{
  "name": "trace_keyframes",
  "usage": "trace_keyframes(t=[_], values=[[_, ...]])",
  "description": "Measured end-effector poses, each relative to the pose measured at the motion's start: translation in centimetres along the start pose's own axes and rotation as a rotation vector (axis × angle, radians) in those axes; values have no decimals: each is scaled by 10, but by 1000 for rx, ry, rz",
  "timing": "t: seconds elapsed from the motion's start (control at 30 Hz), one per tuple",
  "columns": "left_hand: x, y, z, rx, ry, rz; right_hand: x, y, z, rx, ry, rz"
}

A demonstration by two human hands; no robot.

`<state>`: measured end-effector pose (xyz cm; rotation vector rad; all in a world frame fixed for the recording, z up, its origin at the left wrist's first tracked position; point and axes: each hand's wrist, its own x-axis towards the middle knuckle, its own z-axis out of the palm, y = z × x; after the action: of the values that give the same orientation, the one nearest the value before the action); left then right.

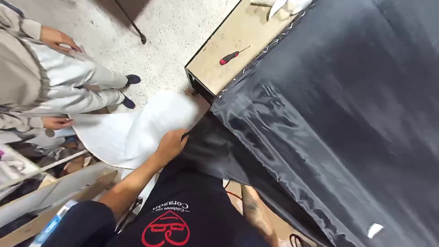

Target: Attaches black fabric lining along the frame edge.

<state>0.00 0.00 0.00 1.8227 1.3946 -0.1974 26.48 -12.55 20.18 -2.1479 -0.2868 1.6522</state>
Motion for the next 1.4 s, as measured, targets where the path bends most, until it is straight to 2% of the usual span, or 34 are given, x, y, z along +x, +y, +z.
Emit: trace_keyframes(t=[0.03,0.07,0.1,0.13,0.17,0.23,0.27,0.3,0.33,0.4,0.47,0.57,0.67,0.7,0.73,0.77,0.8,0.87,0.93,1.0,1.1,1.17,1.23,1.33,1.4], values=[[-11,8,1,-3,48,8,14,19,-9,69,-177,-150],[-18,16,2,-16,112,34,45,36,-17,28,-463,-339],[-22,23,2,-35,182,65,82,32,-12,-95,-695,-532],[-24,28,1,-44,235,84,104,16,-2,-186,-741,-715],[-26,31,-1,-45,258,78,109,1,6,-261,-575,-920],[-25,32,-7,-32,222,7,115,-24,18,-529,61,-1243],[-25,29,-12,-11,172,-38,124,-29,24,-643,323,-1310],[-24,26,-16,10,137,-72,136,-33,30,-772,491,-1319],[-22,24,-19,26,123,-86,151,-35,34,-933,563,-1277],[-28,20,-17,64,137,-50,181,-23,39,-1141,523,-1176],[-29,18,-17,62,233,68,199,-24,30,-1064,538,-1201],[-25,21,-12,-62,367,261,205,-70,-12,-967,512,-1178],[-11,36,-17,-253,354,354,226,-112,-49,-959,776,-958],[-9,42,-18,-320,341,360,229,-115,-56,-920,858,-940],[-7,48,-19,-377,343,359,224,-114,-53,-874,897,-1017],[-2,51,-22,-431,362,358,211,-114,-38,-867,852,-1143],[2,52,-23,-479,380,347,195,-109,-12,-906,732,-1243],[1,50,-20,-583,366,311,177,-82,45,-1091,483,-1260],[4,47,-21,-662,337,311,200,-67,72,-1191,431,-1265],[6,48,-27,-724,302,349,222,-78,66,-1062,454,-1276],[17,57,-29,-769,249,495,234,-105,41,-887,305,-1266],[38,72,-28,-780,176,626,246,-111,35,-856,276,-1271],[71,92,-34,-773,131,730,260,-124,33,-842,324,-1289],[110,125,-49,-776,56,628,266,-131,19,-739,513,-1251],[137,141,-65,-796,10,509,236,-127,4,-573,568,-1236]])
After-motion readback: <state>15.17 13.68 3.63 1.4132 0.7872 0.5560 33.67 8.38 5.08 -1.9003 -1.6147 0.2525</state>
